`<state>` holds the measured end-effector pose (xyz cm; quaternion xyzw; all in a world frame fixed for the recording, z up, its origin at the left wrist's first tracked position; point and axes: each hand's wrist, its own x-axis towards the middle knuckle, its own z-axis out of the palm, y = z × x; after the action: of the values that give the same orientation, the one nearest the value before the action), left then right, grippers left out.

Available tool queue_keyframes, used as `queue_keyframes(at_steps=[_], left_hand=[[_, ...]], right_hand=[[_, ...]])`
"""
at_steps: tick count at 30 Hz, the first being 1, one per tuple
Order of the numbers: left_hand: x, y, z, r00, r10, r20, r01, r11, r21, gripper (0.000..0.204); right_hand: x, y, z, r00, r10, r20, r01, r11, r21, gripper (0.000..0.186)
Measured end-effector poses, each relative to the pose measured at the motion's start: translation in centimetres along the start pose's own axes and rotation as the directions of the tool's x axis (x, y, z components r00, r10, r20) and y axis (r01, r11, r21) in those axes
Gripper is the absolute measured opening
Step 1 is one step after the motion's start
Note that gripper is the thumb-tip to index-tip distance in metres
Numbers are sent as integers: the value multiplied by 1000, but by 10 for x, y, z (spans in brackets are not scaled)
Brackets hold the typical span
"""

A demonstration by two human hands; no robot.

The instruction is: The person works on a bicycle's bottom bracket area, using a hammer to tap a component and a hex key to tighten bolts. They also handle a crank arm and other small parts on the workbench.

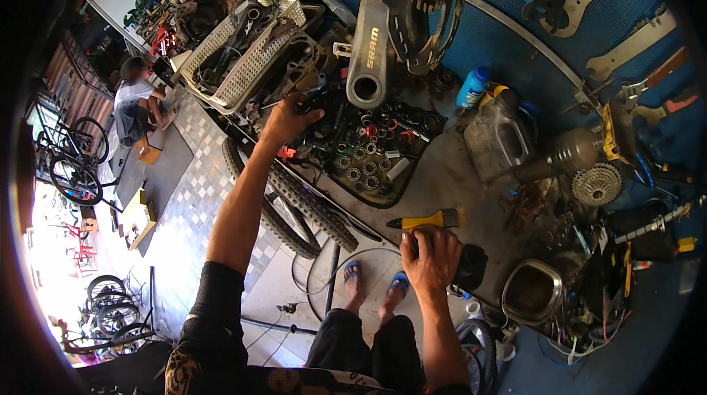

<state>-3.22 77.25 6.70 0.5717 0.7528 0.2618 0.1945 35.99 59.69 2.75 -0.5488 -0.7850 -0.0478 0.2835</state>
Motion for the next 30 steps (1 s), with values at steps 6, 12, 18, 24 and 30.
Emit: queue_keyframes(at_steps=[6,12,18,24,30], left_hand=[[4,-11,13,998,66,-11,-65,996,53,76],[10,-16,18,994,110,-29,-109,994,15,57],[20,-5,-16,995,62,-74,-75,977,-199,39],[23,-2,-64,931,153,-331,-218,961,-169,31],[14,-12,-85,841,258,-476,-295,955,-5,33]], right_hand=[[-1,0,1,1000,-3,-3,3,1000,-10,19],[0,0,0,1000,-1,3,1,1000,-18,18],[1,-1,-2,1000,0,13,1,999,-37,16],[3,-2,-3,1000,5,22,-5,1000,-8,15],[3,-3,-3,1000,5,14,-5,1000,-21,14]])
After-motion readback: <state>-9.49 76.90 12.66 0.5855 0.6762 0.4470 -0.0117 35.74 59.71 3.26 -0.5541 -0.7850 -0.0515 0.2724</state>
